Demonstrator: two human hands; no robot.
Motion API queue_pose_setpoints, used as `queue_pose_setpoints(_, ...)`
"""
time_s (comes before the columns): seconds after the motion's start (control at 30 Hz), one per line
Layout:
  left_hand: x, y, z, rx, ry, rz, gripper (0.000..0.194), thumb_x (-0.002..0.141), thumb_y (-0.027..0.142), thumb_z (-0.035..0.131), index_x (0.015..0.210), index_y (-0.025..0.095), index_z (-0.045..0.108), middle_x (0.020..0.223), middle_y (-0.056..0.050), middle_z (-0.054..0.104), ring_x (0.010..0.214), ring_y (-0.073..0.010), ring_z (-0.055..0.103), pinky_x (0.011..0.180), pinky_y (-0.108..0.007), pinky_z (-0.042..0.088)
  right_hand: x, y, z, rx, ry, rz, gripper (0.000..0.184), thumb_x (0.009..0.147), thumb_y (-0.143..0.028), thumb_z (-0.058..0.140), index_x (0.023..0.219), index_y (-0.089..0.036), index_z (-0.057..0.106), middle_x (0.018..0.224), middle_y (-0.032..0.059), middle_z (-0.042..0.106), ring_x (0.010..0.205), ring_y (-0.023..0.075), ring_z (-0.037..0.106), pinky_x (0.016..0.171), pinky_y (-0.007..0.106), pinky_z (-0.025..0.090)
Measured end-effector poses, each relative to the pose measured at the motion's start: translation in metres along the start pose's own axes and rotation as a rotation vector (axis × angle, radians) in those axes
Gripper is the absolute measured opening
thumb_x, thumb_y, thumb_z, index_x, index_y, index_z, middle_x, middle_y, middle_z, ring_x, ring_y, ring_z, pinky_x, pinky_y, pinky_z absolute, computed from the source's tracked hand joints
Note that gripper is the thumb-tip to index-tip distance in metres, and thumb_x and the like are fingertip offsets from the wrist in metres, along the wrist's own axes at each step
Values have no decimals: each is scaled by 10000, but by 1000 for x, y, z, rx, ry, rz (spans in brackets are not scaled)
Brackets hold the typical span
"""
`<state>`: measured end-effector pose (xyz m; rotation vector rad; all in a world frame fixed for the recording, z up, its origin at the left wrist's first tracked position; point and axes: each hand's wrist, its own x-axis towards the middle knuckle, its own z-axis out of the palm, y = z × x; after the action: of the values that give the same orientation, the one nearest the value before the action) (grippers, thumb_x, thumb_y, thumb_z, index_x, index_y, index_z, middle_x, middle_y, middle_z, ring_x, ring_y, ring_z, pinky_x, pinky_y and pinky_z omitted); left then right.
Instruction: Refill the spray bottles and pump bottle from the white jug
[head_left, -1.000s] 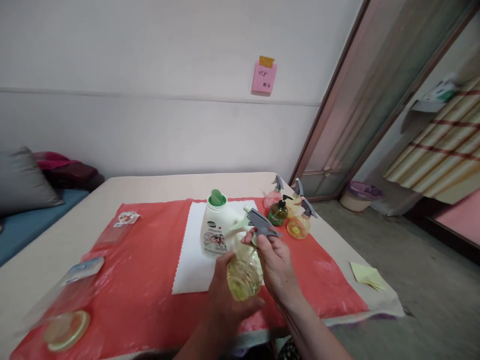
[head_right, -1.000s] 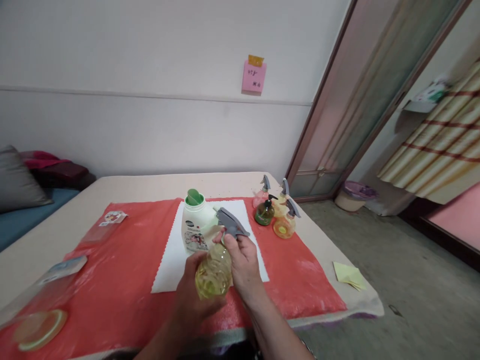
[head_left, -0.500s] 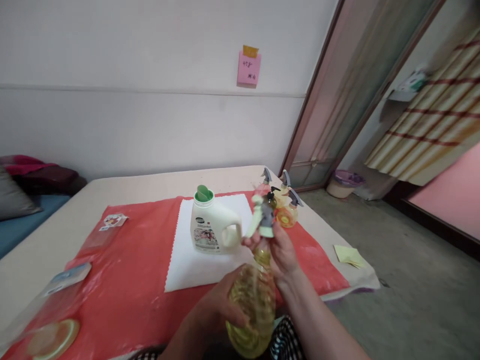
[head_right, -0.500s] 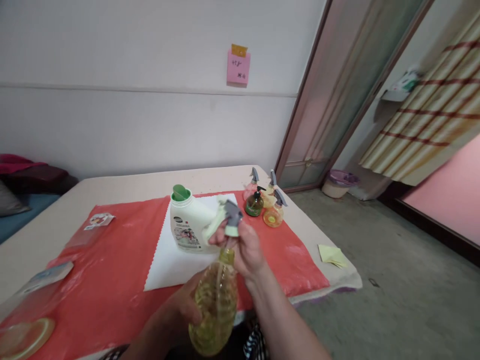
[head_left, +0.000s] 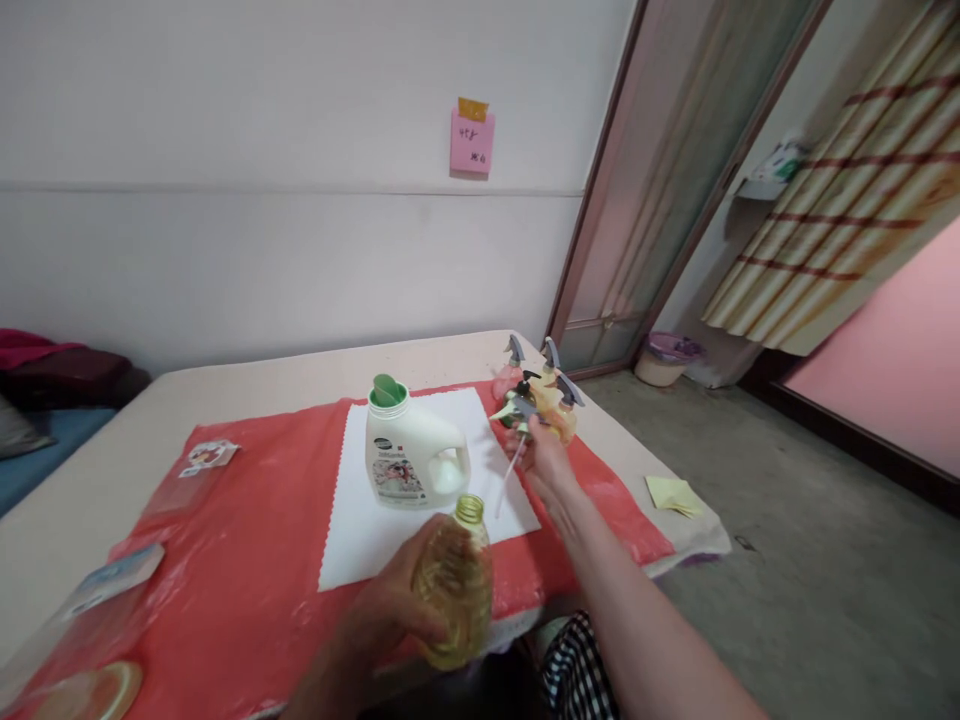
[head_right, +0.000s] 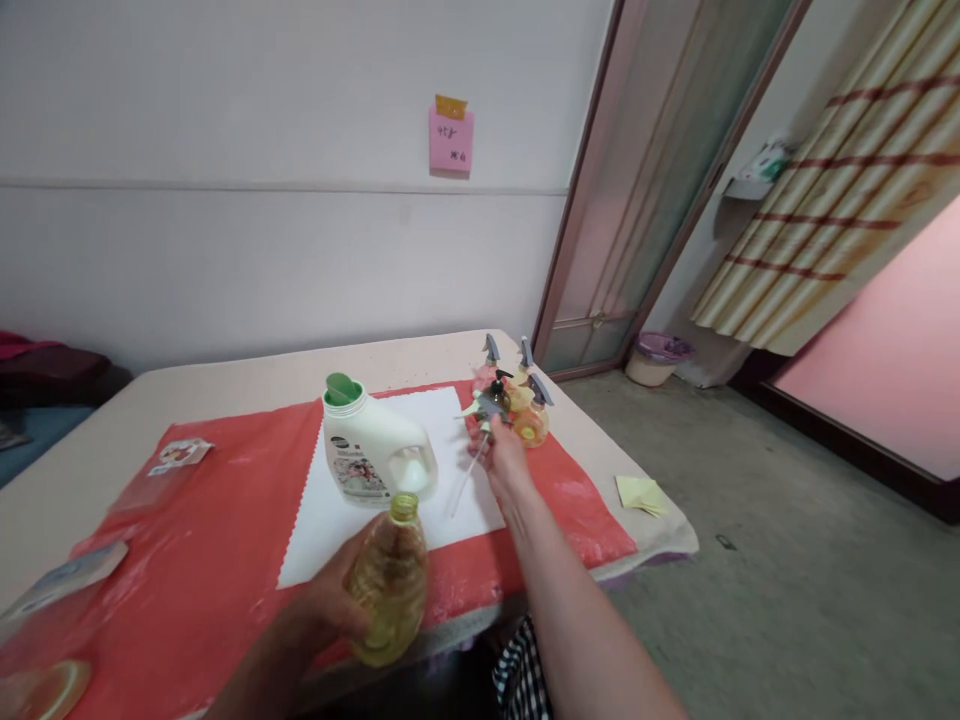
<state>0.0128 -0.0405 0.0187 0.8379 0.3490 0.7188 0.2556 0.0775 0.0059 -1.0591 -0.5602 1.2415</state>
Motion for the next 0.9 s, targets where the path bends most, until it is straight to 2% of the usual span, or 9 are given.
queue_pose_setpoints(0.1, -2, 7, -12, 99, 128, 56, 768, 455, 189, 906, 1165, 230, 616, 991, -20, 670, 869, -189, 627, 739, -280, 499, 7, 38, 7, -138, 83, 129, 335, 963, -423, 599, 1181, -169, 621, 1126, 70, 666, 917, 180, 661, 797, 380, 578)
queue_pose_setpoints(0.2, -3, 16, -18, 202, 255, 108, 762, 485, 203, 883, 1187, 239, 588, 1042, -35, 679, 957, -231, 640, 825, -328, 504, 7, 63, 14, -262, 153, 166, 382, 952, -392, 624, 1272, -185, 591, 1278, 92, 620, 1074, 228, 641, 898, 448, 564)
queue_pose_setpoints(0.43, 1, 29, -13, 375, 505, 232, 781, 448, 179, 892, 1152, 237, 559, 1081, -39, 684, 964, -251, 662, 798, -311, 508, -22, 51, 16, -372, 251, -19, 469, 893, -410, 676, 1315, -225, 586, 1411, 102, 558, 1270, 279, 537, 1053, 480, 457)
queue_pose_setpoints(0.5, 3, 30, -10, 415, 556, 275, 778, 460, 189, 901, 1156, 234, 554, 1083, -41, 681, 961, -246, 665, 792, -304, 515, -47, 42, 22, -341, 171, -90, 555, 796, -465, 741, 1293, -248, 619, 1410, 86, 581, 1327, 289, 495, 1097, 435, 406)
queue_pose_setpoints(0.6, 6, 29, -5, 381, 575, 351, 807, 487, 232, 912, 1196, 225, 528, 1124, -59, 677, 1030, -266, 661, 851, -328, 529, -95, 36, 35, -271, -93, -67, 543, 739, -595, 743, 1147, -238, 707, 1259, 95, 690, 1180, 301, 616, 998, 446, 481)
queue_pose_setpoints(0.67, 9, 27, -3, 328, 557, 377, 860, 485, 258, 921, 1235, 223, 502, 1136, -69, 682, 1070, -286, 658, 893, -355, 533, -125, 39, 44, -63, -356, 113, 603, 812, -646, 661, 1293, -284, 637, 1308, 97, 675, 1173, 300, 632, 954, 478, 504)
queue_pose_setpoints(0.73, 13, 24, -2, 294, 535, 384, 910, 463, 275, 937, 1252, 223, 487, 1132, -74, 692, 1074, -301, 661, 908, -374, 537, -144, 44, 51, 203, -493, 255, 632, 811, -617, 686, 1365, -335, 574, 1384, 78, 636, 1230, 308, 606, 953, 498, 509)
queue_pose_setpoints(0.8, 18, 19, -3, 287, 522, 402, 954, 440, 305, 953, 1266, 221, 483, 1161, -90, 692, 1098, -317, 653, 934, -389, 533, -152, 47, 56, 377, -481, 281, 595, 777, -529, 758, 1322, -347, 602, 1409, 56, 622, 1269, 306, 581, 958, 481, 517)
queue_pose_setpoints(0.9, 22, 14, -8, 302, 551, 481, 1071, 394, 365, 975, 1320, 220, 458, 1277, -127, 656, 1238, -346, 582, 1049, -415, 467, -146, 38, 61, 414, -371, 210, 510, 730, -432, 819, 1206, -331, 665, 1343, 45, 667, 1213, 281, 614, 892, 414, 555)
